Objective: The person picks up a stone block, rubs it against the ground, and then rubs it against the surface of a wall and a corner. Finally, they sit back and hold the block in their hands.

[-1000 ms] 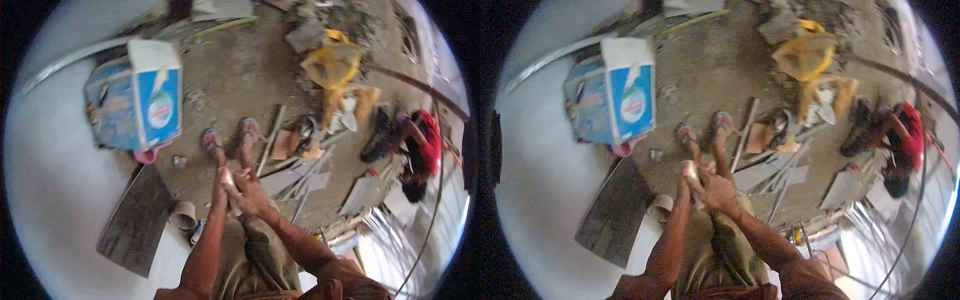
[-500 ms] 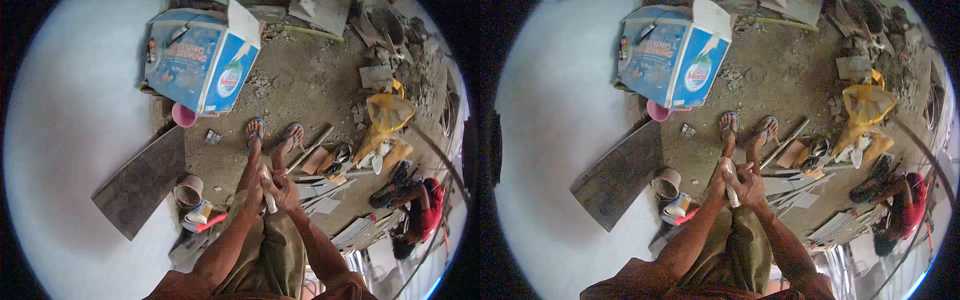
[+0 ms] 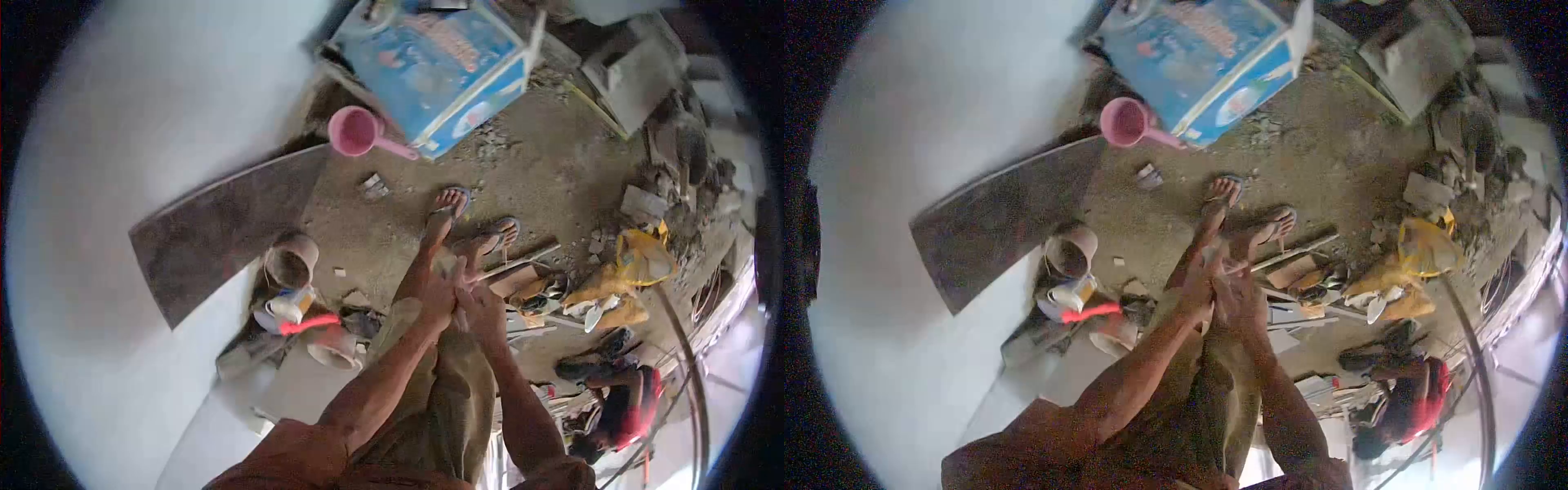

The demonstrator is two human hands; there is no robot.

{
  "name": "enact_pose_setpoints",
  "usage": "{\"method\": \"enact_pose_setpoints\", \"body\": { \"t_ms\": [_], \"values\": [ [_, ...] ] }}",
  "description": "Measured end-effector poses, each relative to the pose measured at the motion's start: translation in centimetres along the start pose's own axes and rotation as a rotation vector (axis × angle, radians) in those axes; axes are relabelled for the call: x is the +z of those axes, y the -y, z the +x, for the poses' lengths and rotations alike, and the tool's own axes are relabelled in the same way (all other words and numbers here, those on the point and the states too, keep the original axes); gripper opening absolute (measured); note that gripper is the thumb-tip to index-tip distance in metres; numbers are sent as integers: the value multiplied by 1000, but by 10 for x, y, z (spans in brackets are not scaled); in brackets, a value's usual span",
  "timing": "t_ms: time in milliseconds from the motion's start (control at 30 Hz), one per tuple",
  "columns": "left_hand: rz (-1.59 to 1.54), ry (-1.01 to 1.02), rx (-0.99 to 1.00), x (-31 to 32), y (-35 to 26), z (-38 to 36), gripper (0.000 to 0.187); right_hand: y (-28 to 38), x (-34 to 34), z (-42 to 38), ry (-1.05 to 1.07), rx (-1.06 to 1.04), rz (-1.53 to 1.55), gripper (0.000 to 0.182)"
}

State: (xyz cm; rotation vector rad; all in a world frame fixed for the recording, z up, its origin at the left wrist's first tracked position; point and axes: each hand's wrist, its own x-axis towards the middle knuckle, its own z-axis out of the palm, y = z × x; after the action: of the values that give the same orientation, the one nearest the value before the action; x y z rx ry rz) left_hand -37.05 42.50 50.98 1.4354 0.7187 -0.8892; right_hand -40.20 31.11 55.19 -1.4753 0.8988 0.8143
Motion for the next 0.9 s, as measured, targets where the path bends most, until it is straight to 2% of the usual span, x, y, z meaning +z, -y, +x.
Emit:
{"method": "enact_pose_setpoints", "body": {
  "t_ms": [33, 67, 100, 167, 200, 233, 267, 300, 367, 400, 433, 467, 500, 567, 600, 667, 700, 767, 800, 867, 900],
  "values": [
    [-382, -22, -218, -2, 3, 9, 41, -12, 2, 9, 18, -7, -16, 29],
    [147, -45, 224, -4, 1, 3, 41, -33, 11, 18, -28, -155, 34, 28],
    [140, -60, 213, -5, -6, -2, 41, -29, 18, 18, -73, -299, 89, 31],
    [223, -48, 48, -13, -18, -2, 42, -26, 26, 19, -49, -234, 37, 36],
    [-204, 1, -100, -9, -17, 10, 46, -32, 26, 27, -50, -472, -161, 40],
    [-215, -5, -101, -9, -15, 11, 46, -39, 24, 32, -49, -712, -360, 45],
    [-293, -25, -90, -9, -14, 13, 46, -32, 23, 33, -163, -1039, -578, 54],
    [-373, -47, -79, -11, -12, 12, 46, -27, 25, 30, -148, -1042, -587, 54],
    [-404, -54, -143, -24, -5, 9, 45, -13, 32, 21, 36, -580, -561, 61],
    [-421, -52, -206, -30, 0, 6, 45, -17, 34, 20, 46, -581, -573, 61],
    [-436, -58, -203, -35, 4, 4, 45, -27, 36, 22, 80, -636, -712, 61],
    [-361, -150, -234, -39, 8, 0, 43, -36, 39, 25, 114, -693, -849, 61],
    [-288, -244, -264, -44, 5, -2, 42, -47, 45, 27, 125, -704, -860, 61],
    [-340, -269, -248, -55, -11, -9, 41, -60, 57, 32, 5, -715, -752, 50],
    [-374, -292, -240, -63, -15, -13, 41, -35, 60, 24, 35, -731, -760, 50],
    [-419, -329, -231, -79, -17, -20, 39, 13, 63, 7, 323, -429, -1099, 40],
    [-446, -333, -226, -84, -16, -22, 37, 6, 68, 12, 341, -444, -1114, 40],
    [-562, -321, -153, -92, -11, -26, 34, -1, 80, 20, 241, -167, -616, 31],
    [-659, -295, -83, -94, -7, -28, 32, 5, 80, 18, 252, -172, -633, 31],
    [-758, -307, -31, -95, -5, -32, 31, 24, 82, 12, 192, -494, -552, 30],
    [-838, -309, 19, -96, -4, -34, 30, 10, 79, 21, 212, -503, -568, 30]
  ]
}}
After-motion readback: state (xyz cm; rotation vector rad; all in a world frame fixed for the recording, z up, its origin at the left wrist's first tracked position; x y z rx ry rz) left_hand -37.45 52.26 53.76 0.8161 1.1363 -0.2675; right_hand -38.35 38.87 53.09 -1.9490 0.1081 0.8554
